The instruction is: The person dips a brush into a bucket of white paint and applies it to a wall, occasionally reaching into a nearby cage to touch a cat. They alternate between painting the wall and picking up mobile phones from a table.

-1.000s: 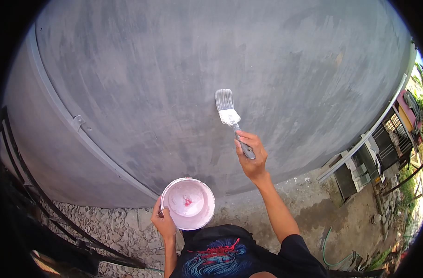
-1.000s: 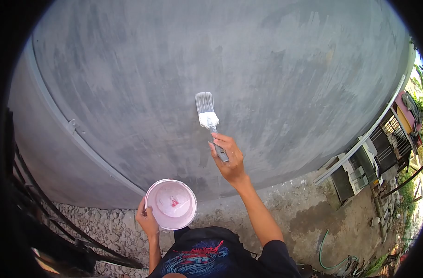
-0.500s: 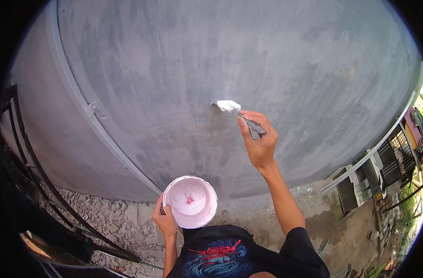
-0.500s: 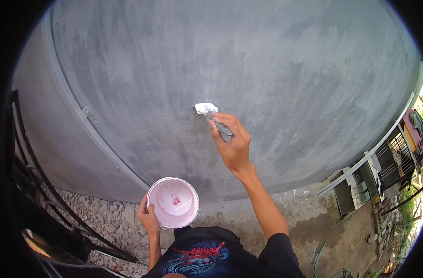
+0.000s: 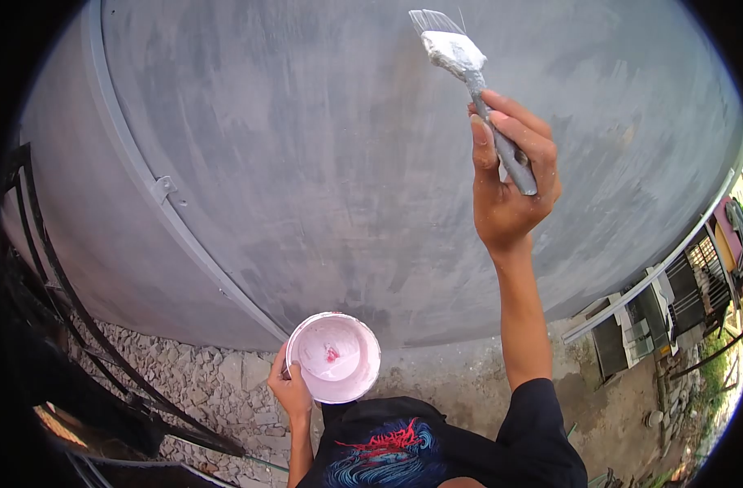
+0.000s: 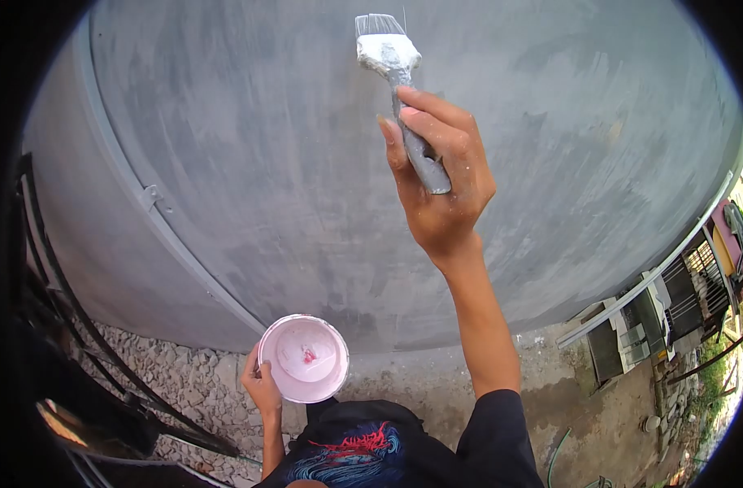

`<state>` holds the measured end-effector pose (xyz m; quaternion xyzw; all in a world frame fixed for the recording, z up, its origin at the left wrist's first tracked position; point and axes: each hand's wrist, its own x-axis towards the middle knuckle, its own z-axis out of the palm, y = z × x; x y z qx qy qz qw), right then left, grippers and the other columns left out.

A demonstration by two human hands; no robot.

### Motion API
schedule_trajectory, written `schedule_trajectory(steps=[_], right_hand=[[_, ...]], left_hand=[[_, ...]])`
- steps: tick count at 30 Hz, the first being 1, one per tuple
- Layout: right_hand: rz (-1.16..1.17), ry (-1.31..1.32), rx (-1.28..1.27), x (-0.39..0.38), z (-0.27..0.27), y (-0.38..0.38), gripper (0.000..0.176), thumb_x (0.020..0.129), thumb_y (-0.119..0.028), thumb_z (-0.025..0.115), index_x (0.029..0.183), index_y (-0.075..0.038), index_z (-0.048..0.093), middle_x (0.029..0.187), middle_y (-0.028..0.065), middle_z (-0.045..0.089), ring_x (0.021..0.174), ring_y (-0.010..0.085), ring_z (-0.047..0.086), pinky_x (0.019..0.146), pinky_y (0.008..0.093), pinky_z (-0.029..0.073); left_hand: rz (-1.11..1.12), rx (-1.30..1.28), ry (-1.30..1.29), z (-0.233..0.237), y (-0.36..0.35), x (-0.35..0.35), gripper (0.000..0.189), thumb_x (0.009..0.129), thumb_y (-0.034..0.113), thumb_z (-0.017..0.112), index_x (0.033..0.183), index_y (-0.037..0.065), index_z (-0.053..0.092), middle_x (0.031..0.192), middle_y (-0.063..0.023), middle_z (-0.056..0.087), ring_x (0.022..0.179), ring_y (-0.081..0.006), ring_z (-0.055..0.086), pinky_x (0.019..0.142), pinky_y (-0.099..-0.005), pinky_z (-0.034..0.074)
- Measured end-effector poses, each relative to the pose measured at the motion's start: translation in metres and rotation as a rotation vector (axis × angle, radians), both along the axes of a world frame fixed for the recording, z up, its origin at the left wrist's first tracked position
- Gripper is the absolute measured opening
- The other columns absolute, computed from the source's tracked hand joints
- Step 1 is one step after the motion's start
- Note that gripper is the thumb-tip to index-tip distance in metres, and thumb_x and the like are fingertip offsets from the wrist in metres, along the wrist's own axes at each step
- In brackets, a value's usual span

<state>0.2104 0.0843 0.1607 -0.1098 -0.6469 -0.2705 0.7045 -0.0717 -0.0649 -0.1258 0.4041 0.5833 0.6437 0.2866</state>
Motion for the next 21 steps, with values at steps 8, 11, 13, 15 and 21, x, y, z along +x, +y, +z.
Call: schedule_trajectory(steps=[8, 11, 13, 15, 21], right_hand=[[-0.133, -0.163, -0.288, -0.002, -0.147, -0.003, 0.045, 0.074, 0.007, 0.077, 0.110, -0.003, 0.053, 0.115, 0.0176, 0.063, 0.094, 0.0310, 0.065, 0.075, 0.0351, 0.056], [-0.103, -0.113, -0.399, -0.007, -0.179, -0.012, 0.045, 0.073, 0.008, 0.076, 0.111, -0.002, 0.053, 0.114, 0.0177, 0.063, 0.094, 0.0319, 0.065, 0.076, 0.0362, 0.056], [-0.101, -0.090, -0.465, -0.007, -0.190, -0.017, 0.046, 0.073, 0.008, 0.076, 0.111, -0.002, 0.052, 0.114, 0.0175, 0.063, 0.094, 0.0318, 0.065, 0.076, 0.0358, 0.056], [-0.087, -0.046, -0.519, -0.006, -0.197, -0.027, 0.041, 0.077, 0.007, 0.074, 0.110, -0.002, 0.052, 0.113, 0.0184, 0.063, 0.093, 0.0310, 0.065, 0.076, 0.0358, 0.056], [0.237, 0.431, -0.644, -0.011, -0.203, -0.099, 0.021, 0.091, 0.000, 0.061, 0.107, 0.000, 0.048, 0.104, 0.0222, 0.062, 0.086, 0.0281, 0.067, 0.075, 0.0394, 0.058]], left_hand=[[-0.002, 0.007, -0.012, -0.002, 0.006, 0.003, 0.042, 0.083, -0.006, 0.044, 0.123, -0.012, 0.057, 0.114, -0.0193, 0.065, 0.100, -0.0209, 0.066, 0.088, -0.0298, 0.051], [0.004, 0.000, -0.006, 0.000, 0.007, 0.004, 0.042, 0.084, -0.006, 0.044, 0.123, -0.012, 0.058, 0.114, -0.0191, 0.065, 0.100, -0.0208, 0.066, 0.088, -0.0297, 0.051], [-0.002, -0.012, -0.002, 0.001, 0.009, 0.006, 0.042, 0.084, -0.006, 0.044, 0.123, -0.012, 0.058, 0.114, -0.0189, 0.066, 0.100, -0.0208, 0.066, 0.088, -0.0296, 0.051], [-0.035, 0.013, 0.014, 0.000, 0.011, 0.007, 0.041, 0.084, -0.005, 0.044, 0.122, -0.012, 0.058, 0.113, -0.0181, 0.066, 0.100, -0.0208, 0.065, 0.089, -0.0296, 0.050], [-0.102, -0.020, 0.002, -0.004, 0.020, 0.013, 0.042, 0.084, -0.005, 0.043, 0.123, -0.011, 0.058, 0.114, -0.0184, 0.066, 0.103, -0.0202, 0.064, 0.091, -0.0301, 0.049]])
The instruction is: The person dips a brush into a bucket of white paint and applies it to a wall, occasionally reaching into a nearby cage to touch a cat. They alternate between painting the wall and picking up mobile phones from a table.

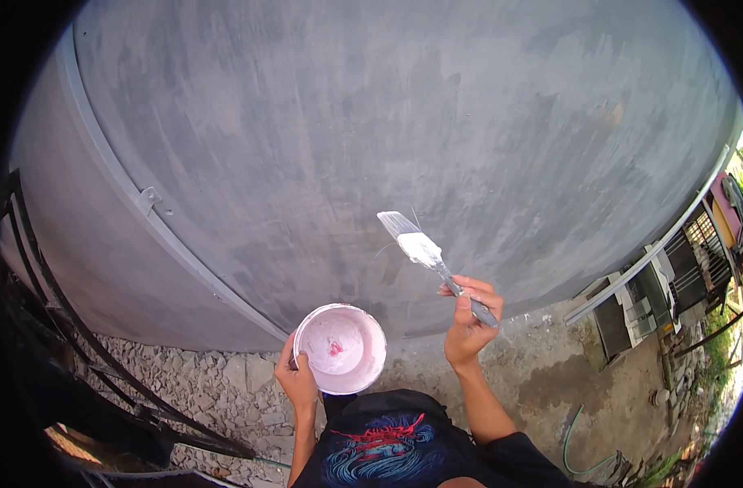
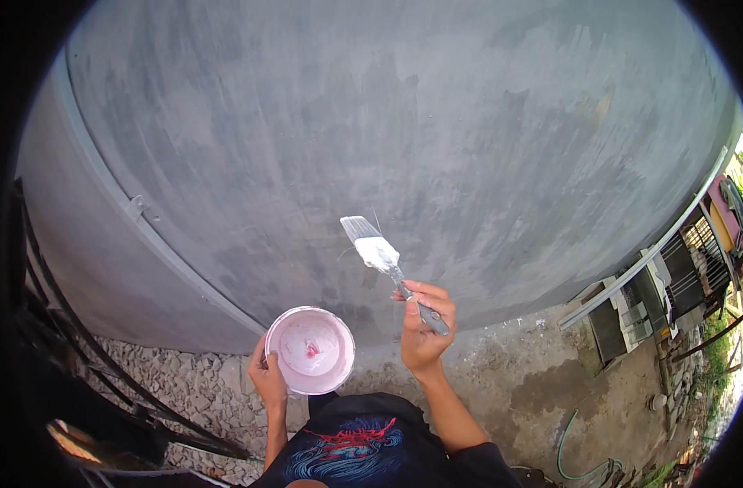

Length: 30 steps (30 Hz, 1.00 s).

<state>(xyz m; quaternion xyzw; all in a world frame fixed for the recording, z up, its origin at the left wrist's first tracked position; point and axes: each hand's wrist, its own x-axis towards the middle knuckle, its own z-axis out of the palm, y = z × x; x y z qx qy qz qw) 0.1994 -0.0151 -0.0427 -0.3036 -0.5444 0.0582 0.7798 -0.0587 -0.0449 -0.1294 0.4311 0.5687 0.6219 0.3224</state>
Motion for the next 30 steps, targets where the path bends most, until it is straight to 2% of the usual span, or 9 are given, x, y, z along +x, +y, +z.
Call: schedule_trajectory(steps=[1, 5, 8, 9, 11, 18, 23, 27, 30], right_hand=[[0.083, 0.174, -0.046, -0.001, 0.000, -0.018, 0.021, 0.091, -0.001, 0.060, 0.107, 0.000, 0.046, 0.103, 0.0226, 0.061, 0.084, 0.0279, 0.067, 0.075, 0.0398, 0.058], [0.201, 0.256, -0.182, 0.000, -0.015, -0.080, 0.020, 0.088, 0.001, 0.065, 0.104, 0.000, 0.052, 0.106, 0.0238, 0.064, 0.086, 0.0254, 0.068, 0.075, 0.0391, 0.058], [0.192, -0.012, -0.479, 0.009, -0.020, -0.106, 0.019, 0.081, 0.004, 0.072, 0.094, 0.000, 0.059, 0.103, 0.0201, 0.067, 0.090, 0.0255, 0.069, 0.078, 0.0360, 0.057], [0.180, -0.005, -0.487, 0.011, -0.018, -0.109, 0.019, 0.081, 0.004, 0.072, 0.094, 0.000, 0.059, 0.103, 0.0201, 0.067, 0.090, 0.0255, 0.069, 0.078, 0.0360, 0.057], [0.119, -0.237, -0.498, 0.015, -0.009, -0.111, 0.023, 0.079, 0.003, 0.074, 0.097, 0.000, 0.061, 0.106, 0.0170, 0.067, 0.093, 0.0248, 0.069, 0.080, 0.0340, 0.055], [-0.037, -0.373, -0.470, 0.032, -0.001, -0.117, 0.030, 0.076, -0.001, 0.077, 0.103, 0.000, 0.064, 0.112, 0.0130, 0.065, 0.097, 0.0271, 0.066, 0.082, 0.0352, 0.055], [-0.109, -0.387, -0.476, 0.040, 0.003, -0.124, 0.028, 0.076, -0.003, 0.077, 0.102, -0.001, 0.066, 0.113, 0.0118, 0.065, 0.097, 0.0270, 0.066, 0.081, 0.0362, 0.055], [-0.177, -0.420, -0.506, 0.046, -0.002, -0.132, 0.027, 0.077, -0.004, 0.076, 0.102, 0.000, 0.067, 0.113, 0.0117, 0.065, 0.095, 0.0274, 0.066, 0.079, 0.0364, 0.055], [-0.227, -0.406, -0.549, 0.048, -0.003, -0.144, 0.026, 0.077, -0.003, 0.076, 0.101, 0.000, 0.067, 0.111, 0.0128, 0.066, 0.095, 0.0270, 0.067, 0.079, 0.0356, 0.055]], left_hand=[[-0.013, 0.000, 0.001, 0.001, 0.002, 0.003, 0.042, 0.084, -0.005, 0.043, 0.123, -0.011, 0.058, 0.114, -0.0184, 0.066, 0.103, -0.0202, 0.064, 0.091, -0.0301, 0.049], [-0.045, 0.028, 0.001, 0.014, 0.013, 0.022, 0.042, 0.084, -0.005, 0.044, 0.123, -0.011, 0.058, 0.115, -0.0182, 0.066, 0.104, -0.0208, 0.064, 0.092, -0.0306, 0.048], [-0.123, 0.056, 0.037, 0.030, 0.024, 0.043, 0.042, 0.085, -0.004, 0.044, 0.124, -0.011, 0.058, 0.116, -0.0178, 0.066, 0.105, -0.0216, 0.064, 0.093, -0.0314, 0.048], [-0.174, 0.080, 0.070, 0.034, 0.026, 0.051, 0.041, 0.085, -0.004, 0.045, 0.124, -0.010, 0.058, 0.117, -0.0177, 0.065, 0.106, -0.0219, 0.063, 0.094, -0.0318, 0.047], [-0.218, 0.085, 0.084, 0.040, 0.030, 0.068, 0.040, 0.087, -0.003, 0.046, 0.125, -0.008, 0.058, 0.119, -0.0182, 0.065, 0.110, -0.0220, 0.062, 0.097, -0.0325, 0.045], [-0.465, 0.166, 0.086, 0.078, 0.019, 0.116, 0.042, 0.089, -0.005, 0.051, 0.131, -0.006, 0.054, 0.125, -0.0169, 0.062, 0.113, -0.0193, 0.060, 0.097, -0.0305, 0.045], [-0.546, 0.213, 0.036, 0.089, 0.011, 0.130, 0.042, 0.088, -0.006, 0.055, 0.130, -0.007, 0.053, 0.124, -0.0162, 0.063, 0.113, -0.0180, 0.060, 0.097, -0.0291, 0.046], [-0.652, 0.281, -0.002, 0.088, 0.007, 0.139, 0.044, 0.085, -0.012, 0.057, 0.129, -0.008, 0.050, 0.122, -0.0231, 0.062, 0.115, -0.0230, 0.060, 0.100, -0.0319, 0.045], [-0.716, 0.282, 0.010, 0.086, 0.003, 0.150, 0.046, 0.083, -0.013, 0.058, 0.128, -0.007, 0.051, 0.119, -0.0217, 0.064, 0.107, -0.0195, 0.063, 0.092, -0.0279, 0.048]])
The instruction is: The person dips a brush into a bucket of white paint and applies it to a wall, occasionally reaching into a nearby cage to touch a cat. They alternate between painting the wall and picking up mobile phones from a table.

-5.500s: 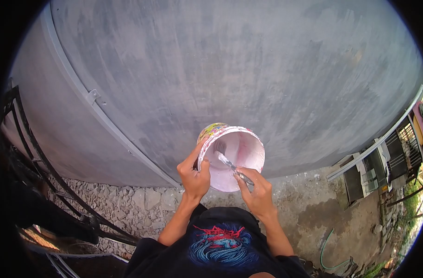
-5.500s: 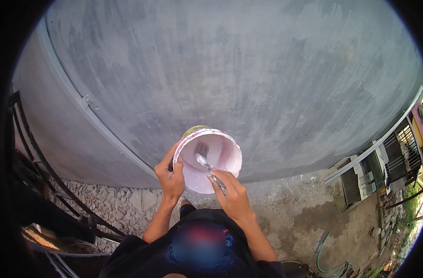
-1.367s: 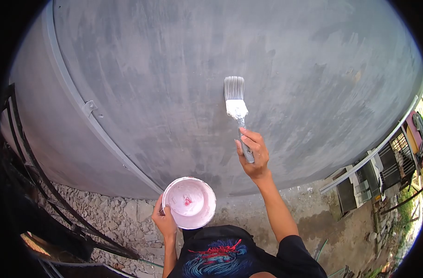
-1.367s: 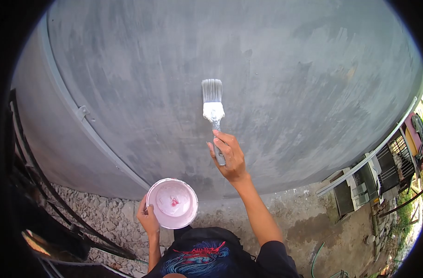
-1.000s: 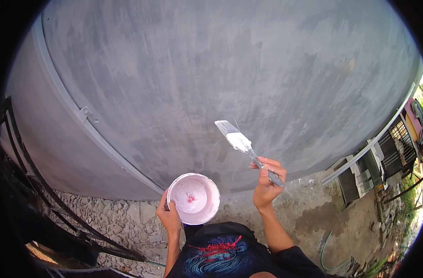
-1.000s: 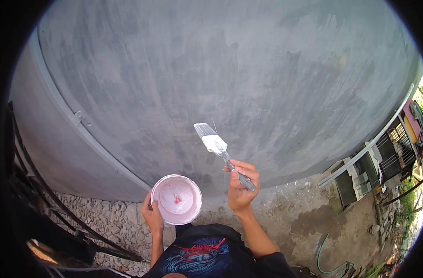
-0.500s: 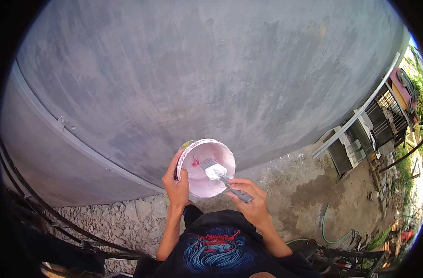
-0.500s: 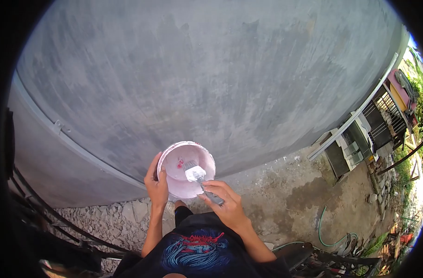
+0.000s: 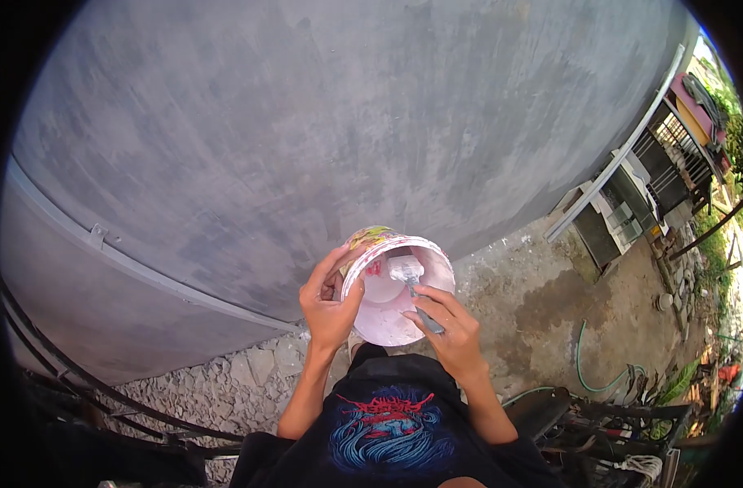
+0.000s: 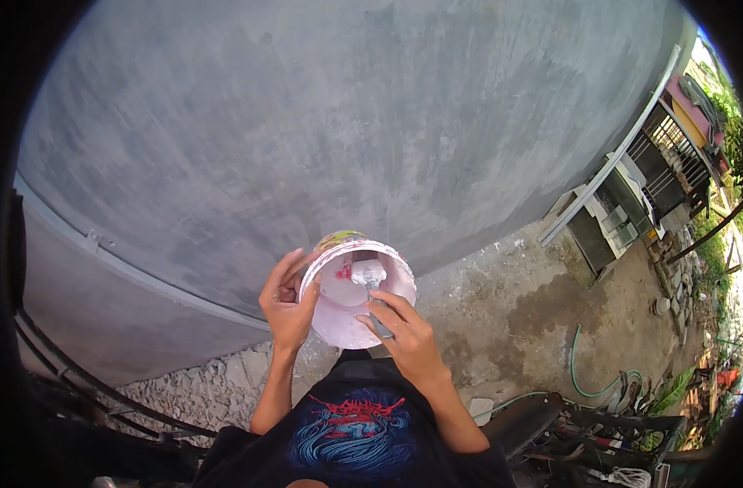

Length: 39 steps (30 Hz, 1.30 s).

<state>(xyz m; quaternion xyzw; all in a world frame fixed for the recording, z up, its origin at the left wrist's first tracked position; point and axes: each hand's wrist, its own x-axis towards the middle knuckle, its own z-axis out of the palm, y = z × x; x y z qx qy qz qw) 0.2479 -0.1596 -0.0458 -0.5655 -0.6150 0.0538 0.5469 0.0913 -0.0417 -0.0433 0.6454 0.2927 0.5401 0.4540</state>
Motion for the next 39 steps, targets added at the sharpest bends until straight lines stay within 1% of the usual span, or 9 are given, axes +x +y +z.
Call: schedule_trajectory(steps=[5, 12, 15, 18, 20, 21, 23, 36, 39], right_hand=[[-0.135, 0.026, -0.051, 0.013, -0.009, -0.033, 0.025, 0.079, -0.004, 0.075, 0.102, -0.001, 0.066, 0.113, 0.0122, 0.064, 0.092, 0.0272, 0.067, 0.075, 0.0351, 0.056], [-0.167, 0.178, -0.053, 0.019, -0.013, -0.052, 0.024, 0.080, -0.003, 0.074, 0.103, -0.001, 0.067, 0.107, 0.0128, 0.068, 0.092, 0.0257, 0.069, 0.076, 0.0339, 0.055], [-0.176, 0.230, -0.028, 0.028, -0.016, -0.059, 0.024, 0.080, -0.001, 0.074, 0.103, 0.000, 0.066, 0.106, 0.0139, 0.069, 0.092, 0.0264, 0.069, 0.079, 0.0333, 0.055], [-0.218, 0.318, 0.051, 0.052, -0.018, -0.063, 0.025, 0.080, 0.001, 0.074, 0.103, 0.001, 0.065, 0.106, 0.0157, 0.069, 0.093, 0.0277, 0.069, 0.081, 0.0334, 0.055], [-0.269, 0.354, 0.130, 0.074, -0.015, -0.065, 0.026, 0.078, 0.003, 0.075, 0.102, 0.003, 0.064, 0.106, 0.0176, 0.069, 0.094, 0.0292, 0.069, 0.081, 0.0337, 0.055], [-0.285, 0.352, 0.128, 0.087, -0.010, -0.064, 0.026, 0.078, 0.003, 0.075, 0.102, 0.003, 0.064, 0.106, 0.0176, 0.069, 0.094, 0.0292, 0.069, 0.081, 0.0337, 0.055], [-0.359, 0.133, 0.128, 0.112, -0.003, -0.064, 0.028, 0.078, 0.001, 0.075, 0.103, 0.002, 0.064, 0.108, 0.0164, 0.068, 0.095, 0.0291, 0.068, 0.081, 0.0344, 0.055], [-0.496, 0.023, -0.145, 0.301, -0.008, -0.104, 0.029, 0.080, -0.003, 0.075, 0.106, 0.002, 0.064, 0.104, 0.0153, 0.069, 0.096, 0.0284, 0.068, 0.081, 0.0361, 0.056], [-0.563, 0.010, -0.026, 0.355, -0.013, -0.115, 0.028, 0.080, -0.002, 0.075, 0.105, 0.002, 0.065, 0.107, 0.0162, 0.069, 0.097, 0.0284, 0.068, 0.082, 0.0357, 0.055]], left_hand=[[-0.032, 0.102, 0.010, -0.014, -0.009, 0.034, 0.043, 0.083, -0.011, 0.063, 0.125, -0.004, 0.054, 0.114, -0.0187, 0.066, 0.082, -0.0106, 0.064, 0.071, -0.0222, 0.050], [-0.022, 0.221, -0.018, -0.021, -0.023, 0.066, 0.040, 0.085, -0.009, 0.063, 0.124, -0.004, 0.055, 0.117, -0.0186, 0.065, 0.082, -0.0116, 0.064, 0.071, -0.0234, 0.051], [-0.049, 0.159, 0.045, -0.015, -0.028, 0.075, 0.041, 0.087, -0.009, 0.061, 0.126, -0.005, 0.053, 0.120, -0.0210, 0.063, 0.095, -0.0178, 0.067, 0.080, -0.0269, 0.053], [-0.092, 0.090, -0.085, -0.011, -0.023, 0.099, 0.042, 0.086, -0.009, 0.059, 0.128, -0.007, 0.053, 0.122, -0.0201, 0.063, 0.081, -0.0094, 0.061, 0.070, -0.0218, 0.050], [-0.082, 0.062, -0.069, -0.018, -0.020, 0.116, 0.039, 0.091, -0.006, 0.055, 0.129, -0.009, 0.051, 0.126, -0.0229, 0.061, 0.101, -0.0182, 0.065, 0.087, -0.0283, 0.052], [-0.097, 0.057, -0.070, -0.019, -0.022, 0.126, 0.039, 0.091, -0.006, 0.055, 0.129, -0.009, 0.051, 0.126, -0.0229, 0.061, 0.101, -0.0182, 0.065, 0.087, -0.0283, 0.052], [-0.173, -0.001, -0.053, -0.020, -0.027, 0.147, 0.037, 0.093, -0.005, 0.055, 0.129, -0.009, 0.051, 0.126, -0.0242, 0.060, 0.115, -0.0245, 0.060, 0.100, -0.0339, 0.046], [-0.444, 0.006, -0.203, -0.056, -0.044, 0.405, 0.038, 0.091, -0.007, 0.054, 0.129, -0.010, 0.051, 0.125, -0.0242, 0.061, 0.115, -0.0242, 0.060, 0.100, -0.0346, 0.046], [-0.462, -0.004, -0.218, -0.058, -0.048, 0.454, 0.038, 0.091, -0.007, 0.054, 0.128, -0.009, 0.052, 0.124, -0.0237, 0.062, 0.113, -0.0239, 0.061, 0.098, -0.0337, 0.047]])
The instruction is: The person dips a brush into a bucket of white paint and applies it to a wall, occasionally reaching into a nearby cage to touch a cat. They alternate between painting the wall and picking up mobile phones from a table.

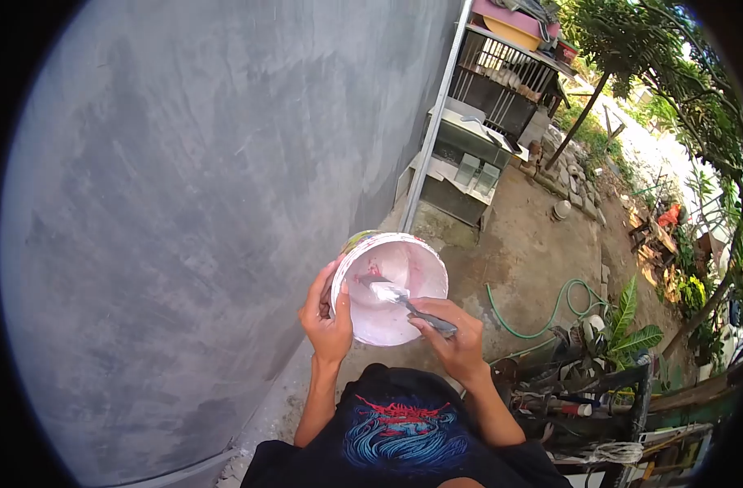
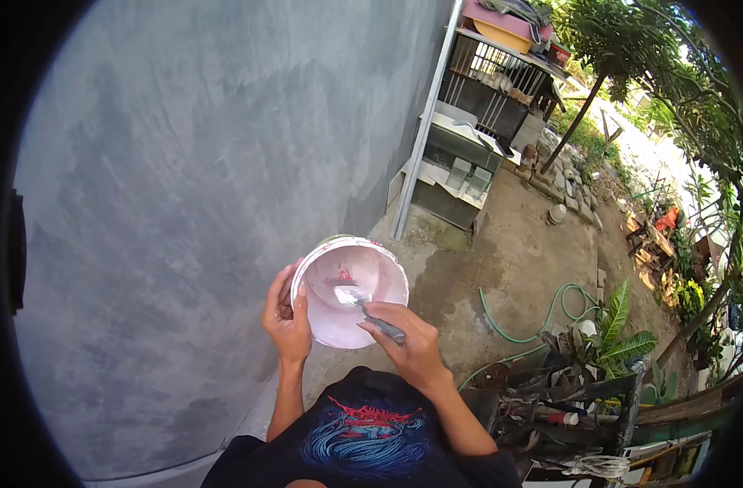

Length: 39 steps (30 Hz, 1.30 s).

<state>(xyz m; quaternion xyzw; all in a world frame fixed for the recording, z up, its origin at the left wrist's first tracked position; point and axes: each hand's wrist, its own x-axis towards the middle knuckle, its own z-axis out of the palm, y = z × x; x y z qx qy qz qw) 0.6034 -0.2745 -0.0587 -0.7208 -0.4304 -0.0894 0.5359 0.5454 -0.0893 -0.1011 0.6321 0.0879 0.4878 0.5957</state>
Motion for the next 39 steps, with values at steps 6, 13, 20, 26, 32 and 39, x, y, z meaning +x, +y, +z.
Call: schedule_trajectory(steps=[6, 13, 20, 26, 32, 39], right_hand=[[-0.032, -0.064, 0.036, 0.082, -0.022, 0.002, 0.028, 0.079, -0.002, 0.075, 0.105, 0.002, 0.064, 0.109, 0.0171, 0.068, 0.099, 0.0282, 0.068, 0.083, 0.0353, 0.055], [0.191, 0.151, -0.036, 0.179, -0.056, -0.013, 0.024, 0.082, -0.004, 0.073, 0.105, 0.000, 0.066, 0.111, 0.0151, 0.067, 0.100, 0.0279, 0.067, 0.085, 0.0355, 0.054], [0.324, 0.106, 0.021, 0.326, -0.054, -0.036, 0.021, 0.082, -0.003, 0.072, 0.103, 0.000, 0.068, 0.111, 0.0146, 0.068, 0.102, 0.0253, 0.067, 0.088, 0.0349, 0.053], [0.433, 0.078, -0.071, 0.422, -0.061, -0.057, 0.024, 0.082, -0.006, 0.073, 0.105, -0.002, 0.067, 0.109, 0.0129, 0.068, 0.100, 0.0256, 0.068, 0.085, 0.0350, 0.054], [0.386, 0.173, -0.079, 0.455, -0.082, -0.062, 0.024, 0.083, -0.007, 0.073, 0.106, -0.002, 0.067, 0.105, 0.0125, 0.069, 0.096, 0.0269, 0.068, 0.082, 0.0354, 0.054], [0.271, 0.253, -0.028, 0.522, -0.081, -0.068, 0.024, 0.085, -0.009, 0.071, 0.107, -0.001, 0.065, 0.105, 0.0148, 0.068, 0.096, 0.0302, 0.068, 0.081, 0.0365, 0.054]], left_hand=[[0.044, 0.153, 0.079, -0.003, -0.019, 0.078, 0.034, 0.087, -0.006, 0.060, 0.121, -0.007, 0.059, 0.111, -0.0195, 0.069, 0.100, -0.0185, 0.066, 0.086, -0.0291, 0.052], [0.220, 0.119, 0.222, -0.029, -0.036, 0.155, 0.035, 0.086, -0.002, 0.062, 0.121, -0.002, 0.062, 0.102, -0.0150, 0.071, 0.081, -0.0117, 0.065, 0.067, -0.0245, 0.050], [0.391, 0.037, 0.222, -0.046, -0.077, 0.267, 0.035, 0.087, -0.001, 0.062, 0.121, -0.004, 0.061, 0.103, -0.0142, 0.071, 0.084, -0.0120, 0.065, 0.069, -0.0248, 0.050], [0.378, -0.030, 0.283, -0.036, -0.115, 0.344, 0.032, 0.091, -0.005, 0.055, 0.122, -0.008, 0.056, 0.122, -0.0220, 0.063, 0.110, -0.0224, 0.062, 0.095, -0.0327, 0.048], [0.462, 0.068, 0.287, -0.041, -0.123, 0.399, 0.031, 0.087, -0.004, 0.060, 0.118, -0.004, 0.062, 0.111, -0.0161, 0.069, 0.089, -0.0128, 0.065, 0.075, -0.0258, 0.052], [0.419, 0.081, 0.268, -0.049, -0.112, 0.464, 0.030, 0.087, -0.004, 0.060, 0.117, -0.004, 0.062, 0.115, -0.0170, 0.068, 0.088, -0.0127, 0.065, 0.074, -0.0255, 0.052]])
